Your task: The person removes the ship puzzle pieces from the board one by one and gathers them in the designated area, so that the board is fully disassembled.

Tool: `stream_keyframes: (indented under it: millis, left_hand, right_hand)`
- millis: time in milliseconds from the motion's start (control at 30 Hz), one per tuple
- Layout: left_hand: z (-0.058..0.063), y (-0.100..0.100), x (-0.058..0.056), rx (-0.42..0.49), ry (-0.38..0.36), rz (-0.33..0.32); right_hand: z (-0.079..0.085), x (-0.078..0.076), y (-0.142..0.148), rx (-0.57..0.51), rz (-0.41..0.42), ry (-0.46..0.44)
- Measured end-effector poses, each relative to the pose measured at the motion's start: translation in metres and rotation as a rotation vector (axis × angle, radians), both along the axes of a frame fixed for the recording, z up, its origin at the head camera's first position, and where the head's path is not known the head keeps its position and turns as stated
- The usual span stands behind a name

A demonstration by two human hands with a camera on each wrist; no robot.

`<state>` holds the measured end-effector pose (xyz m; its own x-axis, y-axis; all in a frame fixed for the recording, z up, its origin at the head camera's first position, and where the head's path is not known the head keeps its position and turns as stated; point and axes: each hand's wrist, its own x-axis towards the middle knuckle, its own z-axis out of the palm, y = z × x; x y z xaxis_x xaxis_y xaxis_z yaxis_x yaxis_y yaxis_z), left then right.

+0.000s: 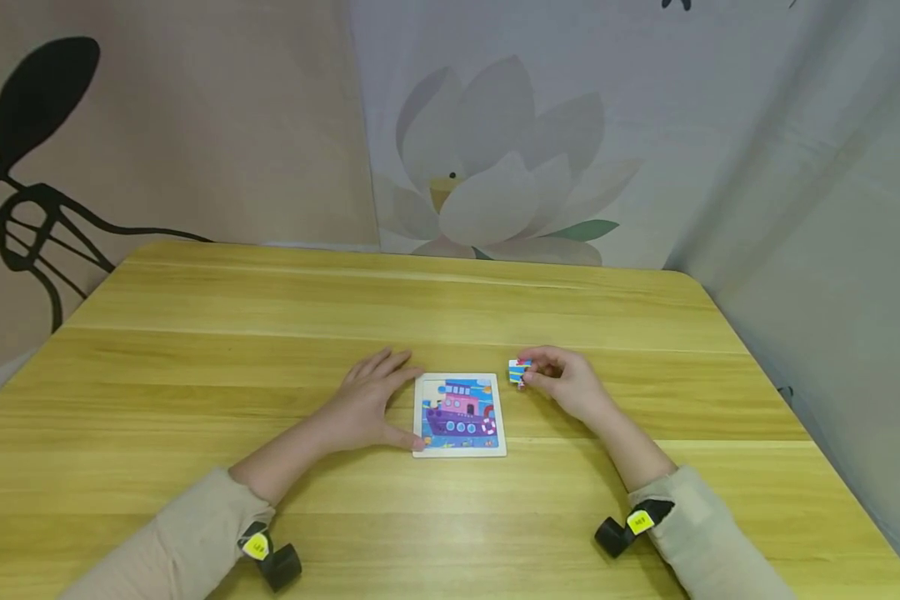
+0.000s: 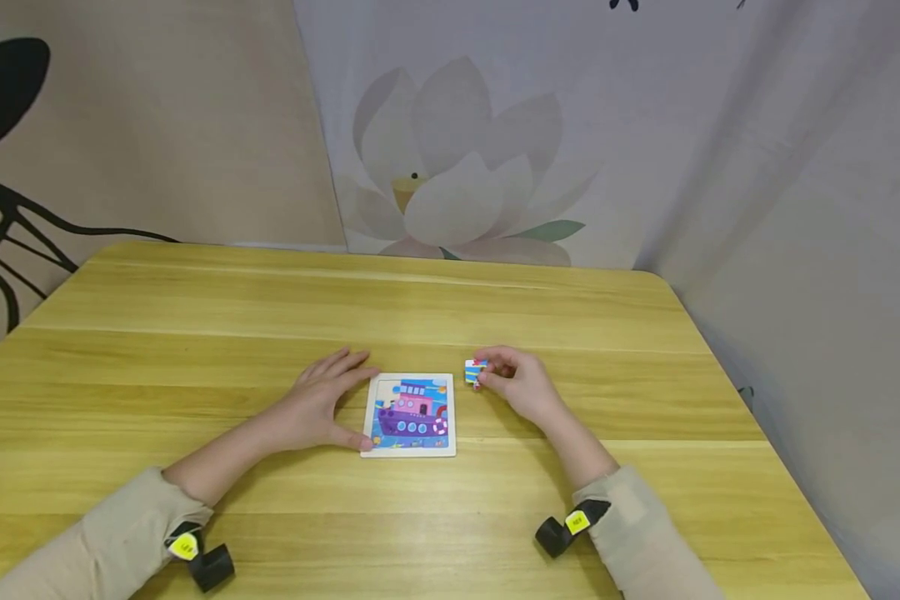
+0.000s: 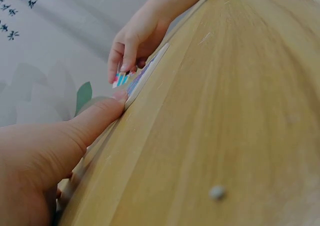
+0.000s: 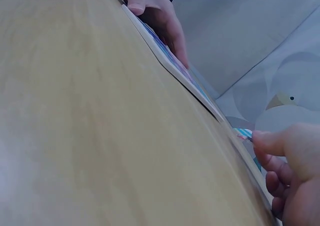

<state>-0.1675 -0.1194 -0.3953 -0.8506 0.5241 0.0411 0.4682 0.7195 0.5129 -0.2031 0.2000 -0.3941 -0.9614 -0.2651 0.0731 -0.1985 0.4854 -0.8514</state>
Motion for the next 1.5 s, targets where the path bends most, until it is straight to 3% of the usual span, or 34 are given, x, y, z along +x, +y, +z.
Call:
stream_keyframes:
  millis: [200, 567, 867, 1200, 1500]
  left_hand:
    - [-0.001, -0.001, -0.001, 0.004, 0.004, 0.002]
    - [0.001, 0.0, -0.002, 0.003, -0.005, 0.003]
    - [0.0, 0.0, -0.002, -0.01, 0.001, -0.001]
    - [0.0, 0.0, 0.0, 0.001, -0.005, 0.001]
    - [0.001, 0.0, -0.001, -0.005, -0.001, 0.0]
  right_hand:
    - [-0.004, -0.003, 0.001, 0.03, 0.021, 0.051]
    - [-0.004, -0.002, 0.002, 0.184, 0.023, 0.14]
    - [-0.007, -0.001, 0.003, 0.183, 0.029, 0.178]
    - [-0.003, 0.003, -0.003, 0.146, -0.028, 0.18]
    - [0.002, 0.012, -0.021, 0.116, 0.044, 0.203]
